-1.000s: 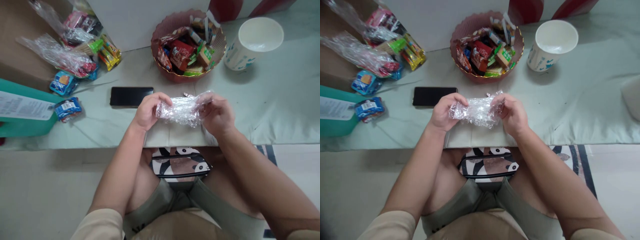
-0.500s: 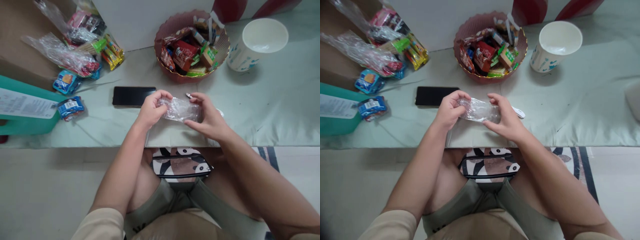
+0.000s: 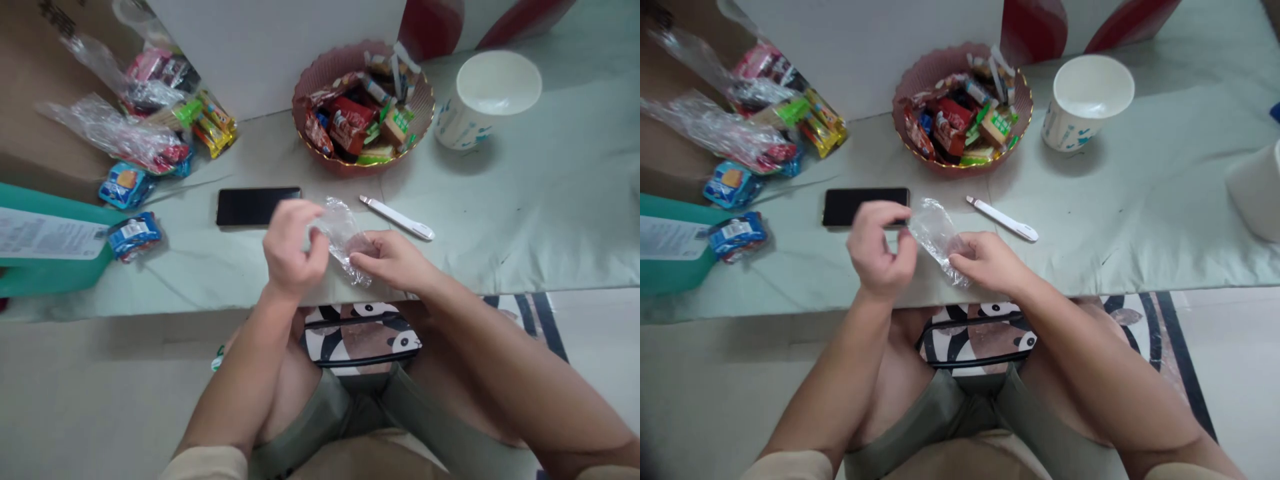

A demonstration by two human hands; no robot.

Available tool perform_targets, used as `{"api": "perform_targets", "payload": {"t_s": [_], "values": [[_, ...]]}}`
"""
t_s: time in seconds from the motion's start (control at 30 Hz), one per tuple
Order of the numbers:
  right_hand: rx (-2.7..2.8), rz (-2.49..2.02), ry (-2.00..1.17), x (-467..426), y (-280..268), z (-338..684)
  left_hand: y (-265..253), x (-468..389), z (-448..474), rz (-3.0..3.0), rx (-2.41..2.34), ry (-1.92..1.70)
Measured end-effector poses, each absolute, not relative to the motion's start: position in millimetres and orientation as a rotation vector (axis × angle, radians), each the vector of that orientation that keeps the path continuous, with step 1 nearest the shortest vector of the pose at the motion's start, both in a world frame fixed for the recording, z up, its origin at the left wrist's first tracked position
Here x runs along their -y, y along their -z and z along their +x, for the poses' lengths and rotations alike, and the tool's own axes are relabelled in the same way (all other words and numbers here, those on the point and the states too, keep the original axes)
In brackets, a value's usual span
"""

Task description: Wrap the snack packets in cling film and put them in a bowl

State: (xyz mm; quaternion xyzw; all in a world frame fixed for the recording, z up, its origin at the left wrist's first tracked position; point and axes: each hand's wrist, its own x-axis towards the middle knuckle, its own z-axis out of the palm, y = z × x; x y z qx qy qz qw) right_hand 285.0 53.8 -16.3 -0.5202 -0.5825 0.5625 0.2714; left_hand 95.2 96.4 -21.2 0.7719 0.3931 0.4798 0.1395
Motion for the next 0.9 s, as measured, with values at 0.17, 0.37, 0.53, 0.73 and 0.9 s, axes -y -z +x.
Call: {"api": "perform_targets", "payload": {"t_s": [0.17,0.37,0.53,0.73,0.9], "values": [[1.372,-1.238,-1.345,-55.5,15.7,284.6,17.0,-87.6,107.4,1.971,-0.994,-0.907],[1.286,-1.36,-1.019,-57.1,28.0,287.4,23.3,-100.6,114.6,1.45,-1.024,-0.879],[1.475,-1.477,-0.898,-53.8,17.3,299.6,24.1,-108.5,117.3,1.352,-0.93,-1.043],[1.232,-1.894,-0.16,-88.9,-38.5,360.1,21.0,-111.6,118.3,1.285,-0.891,-0.989],[1.425,-2.337,0.236,-172.2,-68.6,427.8,16.1,-110.7,118.3,1.345,-0.892,-0.937]]}}
